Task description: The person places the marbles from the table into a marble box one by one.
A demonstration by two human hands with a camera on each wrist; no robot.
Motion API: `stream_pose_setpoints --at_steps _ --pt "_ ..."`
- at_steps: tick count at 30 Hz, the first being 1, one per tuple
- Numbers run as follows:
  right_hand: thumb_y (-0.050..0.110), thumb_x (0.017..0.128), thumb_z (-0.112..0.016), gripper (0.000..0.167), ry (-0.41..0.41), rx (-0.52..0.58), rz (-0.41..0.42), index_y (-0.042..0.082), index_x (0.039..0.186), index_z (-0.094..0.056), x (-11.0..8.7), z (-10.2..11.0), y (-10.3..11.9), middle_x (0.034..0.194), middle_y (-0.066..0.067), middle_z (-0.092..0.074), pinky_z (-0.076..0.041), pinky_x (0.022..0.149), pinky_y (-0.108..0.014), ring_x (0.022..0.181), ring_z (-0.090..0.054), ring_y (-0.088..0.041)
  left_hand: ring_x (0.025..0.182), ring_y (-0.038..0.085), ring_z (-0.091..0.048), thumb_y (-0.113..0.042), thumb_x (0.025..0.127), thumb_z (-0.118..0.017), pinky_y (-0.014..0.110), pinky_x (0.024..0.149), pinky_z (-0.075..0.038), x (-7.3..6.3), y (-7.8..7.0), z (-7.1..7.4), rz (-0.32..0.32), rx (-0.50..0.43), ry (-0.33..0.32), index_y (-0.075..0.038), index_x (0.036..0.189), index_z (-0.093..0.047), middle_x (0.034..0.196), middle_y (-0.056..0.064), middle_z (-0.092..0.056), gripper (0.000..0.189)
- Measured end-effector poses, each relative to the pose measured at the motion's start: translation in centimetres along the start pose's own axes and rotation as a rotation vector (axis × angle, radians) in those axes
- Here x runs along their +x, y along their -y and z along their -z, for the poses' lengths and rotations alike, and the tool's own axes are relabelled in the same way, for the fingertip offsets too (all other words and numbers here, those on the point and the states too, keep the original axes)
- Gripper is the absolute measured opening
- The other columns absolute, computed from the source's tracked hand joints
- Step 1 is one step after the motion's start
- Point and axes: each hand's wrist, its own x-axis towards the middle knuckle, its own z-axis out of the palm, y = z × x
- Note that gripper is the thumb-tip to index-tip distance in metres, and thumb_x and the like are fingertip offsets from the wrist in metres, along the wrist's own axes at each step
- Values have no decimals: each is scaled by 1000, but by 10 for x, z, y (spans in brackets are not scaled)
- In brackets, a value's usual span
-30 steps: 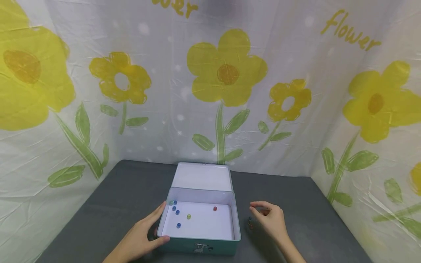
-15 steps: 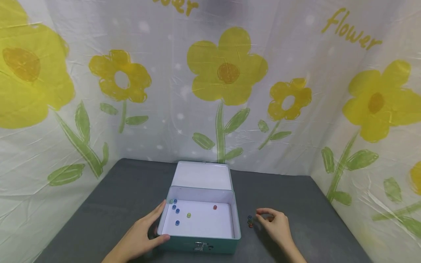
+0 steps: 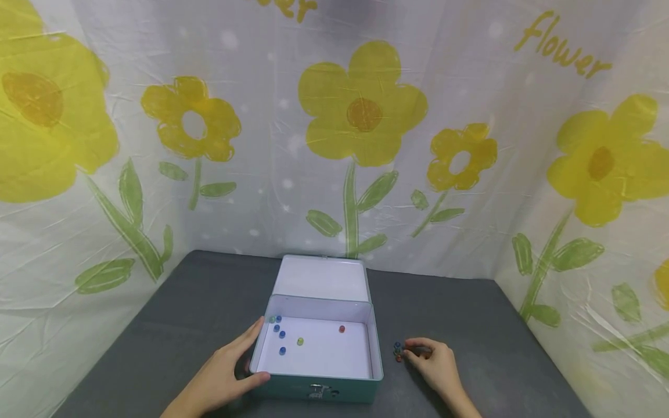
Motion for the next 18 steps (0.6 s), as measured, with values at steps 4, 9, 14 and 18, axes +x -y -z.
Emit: stream_pose_setpoints --at_steps 4,9,14,18 --pt "0 85 -86 16 -13 -16 24 8 98 -84 0 -1 -2 92 -3 -81 -27 43 -16 40 -33 0 145 32 -51 -58 87 -83 62 106 -52 0 -1 0 2 -1 1 -18 167 -36 166 10 -44 100" --pt "0 84 -87 15 -26 -47 51 11 95 -84 0 -4 -4 83 1 -79 -26 42 -15 40 -30 2 145 33 -52 -56 87 -84 62 105 -52 0 -1 1 -2 2 -4 -16 167 -37 165 11 -45 101" --pt "0 84 -86 16 -28 -62 58 11 95 -83 0 -5 -6 80 5 -77 -25 42 -14 40 -29 2 144 31 -52 -55 87 -84 61 105 -53 0 -2 1 -13 15 -12 -15 166 -39 165 10 -46 100" --pt "-1 84 -86 17 -1 -52 47 11 96 -83 0 -6 -7 77 4 -75 -24 42 -14 40 -30 1 145 31 -52 -56 87 -84 59 105 -53 0 -2 1 -1 13 -2 -15 166 -38 165 9 -45 100"
